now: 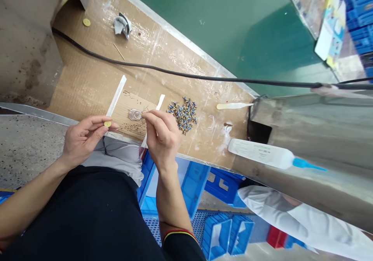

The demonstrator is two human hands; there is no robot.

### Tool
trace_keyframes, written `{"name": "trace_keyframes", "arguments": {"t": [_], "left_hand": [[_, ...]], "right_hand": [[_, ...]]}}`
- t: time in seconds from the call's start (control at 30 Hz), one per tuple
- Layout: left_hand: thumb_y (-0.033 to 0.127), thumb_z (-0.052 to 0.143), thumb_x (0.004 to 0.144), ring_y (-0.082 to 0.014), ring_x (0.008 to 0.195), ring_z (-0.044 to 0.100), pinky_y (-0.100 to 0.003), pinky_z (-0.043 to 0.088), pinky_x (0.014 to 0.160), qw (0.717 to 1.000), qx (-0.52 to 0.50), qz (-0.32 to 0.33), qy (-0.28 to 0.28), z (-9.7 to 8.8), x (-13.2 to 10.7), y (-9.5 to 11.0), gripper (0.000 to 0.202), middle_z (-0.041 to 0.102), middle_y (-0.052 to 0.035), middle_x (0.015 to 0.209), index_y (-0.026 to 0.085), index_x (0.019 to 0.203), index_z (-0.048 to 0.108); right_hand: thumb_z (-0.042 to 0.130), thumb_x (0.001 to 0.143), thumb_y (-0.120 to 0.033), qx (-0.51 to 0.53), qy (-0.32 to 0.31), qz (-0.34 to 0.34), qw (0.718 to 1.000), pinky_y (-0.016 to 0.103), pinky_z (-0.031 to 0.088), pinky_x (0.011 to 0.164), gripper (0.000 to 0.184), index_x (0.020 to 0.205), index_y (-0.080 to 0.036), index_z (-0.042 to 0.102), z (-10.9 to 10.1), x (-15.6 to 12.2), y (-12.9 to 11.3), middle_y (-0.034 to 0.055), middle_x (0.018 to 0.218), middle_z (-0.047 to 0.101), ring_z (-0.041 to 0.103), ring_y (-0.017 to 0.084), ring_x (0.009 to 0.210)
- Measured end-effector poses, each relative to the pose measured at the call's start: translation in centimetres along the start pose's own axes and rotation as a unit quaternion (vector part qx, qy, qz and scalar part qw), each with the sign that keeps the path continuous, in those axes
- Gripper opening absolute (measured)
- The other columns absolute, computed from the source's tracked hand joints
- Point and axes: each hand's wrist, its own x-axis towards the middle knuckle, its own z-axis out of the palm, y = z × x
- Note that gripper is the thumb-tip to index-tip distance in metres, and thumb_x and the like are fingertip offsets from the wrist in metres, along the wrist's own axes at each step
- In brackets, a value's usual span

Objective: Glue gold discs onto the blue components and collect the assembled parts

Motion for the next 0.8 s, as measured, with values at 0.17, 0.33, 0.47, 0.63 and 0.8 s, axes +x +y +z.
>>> {"name": "trace_keyframes", "arguments": {"t": [0.17, 0.33, 0.47, 0.63, 0.8], "left_hand": [[0.042, 0.075, 0.118, -0.0214, 0.112, 0.092, -0.034, 0.072, 0.106, 1.0, 0.0, -0.009, 0.001, -0.01, 0.04, 0.19, 0.027, 0.093, -0.0055, 0.123, 0.025, 0.139, 0.081], [0.042, 0.074, 0.118, -0.0219, 0.113, 0.092, -0.034, 0.072, 0.105, 1.0, 0.003, -0.015, -0.002, 0.03, -0.04, 0.28, 0.028, 0.093, -0.0066, 0.124, 0.025, 0.139, 0.08], [0.045, 0.074, 0.118, -0.0231, 0.113, 0.092, -0.036, 0.073, 0.105, 1.0, 0.017, -0.013, 0.002, 0.0, -0.02, 0.3, 0.029, 0.093, -0.007, 0.122, 0.025, 0.139, 0.08], [0.042, 0.074, 0.119, -0.0222, 0.114, 0.092, -0.034, 0.073, 0.107, 1.0, 0.014, -0.008, -0.002, 0.02, 0.03, 0.4, 0.027, 0.093, -0.0066, 0.123, 0.025, 0.139, 0.08], [0.04, 0.074, 0.119, -0.0216, 0.115, 0.091, -0.034, 0.072, 0.107, 1.0, 0.009, -0.008, -0.003, 0.05, 0.05, 0.44, 0.027, 0.093, -0.0064, 0.125, 0.025, 0.14, 0.08]], "right_hand": [[0.07, 0.115, -0.014, -0.015, -0.019, -0.002, 1.0, 0.041, 0.068, 0.095, 0.021, 0.118, -0.029, 0.085, 0.14, 0.04, 0.05, 0.0055, 0.115, 0.088, 0.084, 0.024, 0.107], [0.07, 0.115, -0.013, -0.026, -0.017, -0.013, 0.999, 0.041, 0.068, 0.092, 0.02, 0.117, -0.027, 0.084, 0.16, 0.03, 0.12, 0.006, 0.113, 0.087, 0.084, 0.024, 0.104], [0.069, 0.114, -0.014, -0.025, -0.006, -0.001, 1.0, 0.044, 0.067, 0.095, 0.024, 0.121, -0.03, 0.085, 0.16, -0.21, 0.2, 0.0056, 0.115, 0.087, 0.083, 0.025, 0.106], [0.071, 0.112, -0.011, -0.051, 0.016, -0.017, 0.998, 0.043, 0.064, 0.093, 0.026, 0.124, -0.03, 0.084, 0.31, -0.31, 0.08, 0.0061, 0.114, 0.085, 0.081, 0.025, 0.105], [0.07, 0.112, -0.008, -0.077, 0.001, -0.045, 0.996, 0.04, 0.062, 0.089, 0.026, 0.122, -0.029, 0.082, 0.41, -0.32, -0.05, 0.0053, 0.111, 0.085, 0.079, 0.024, 0.101]]}}
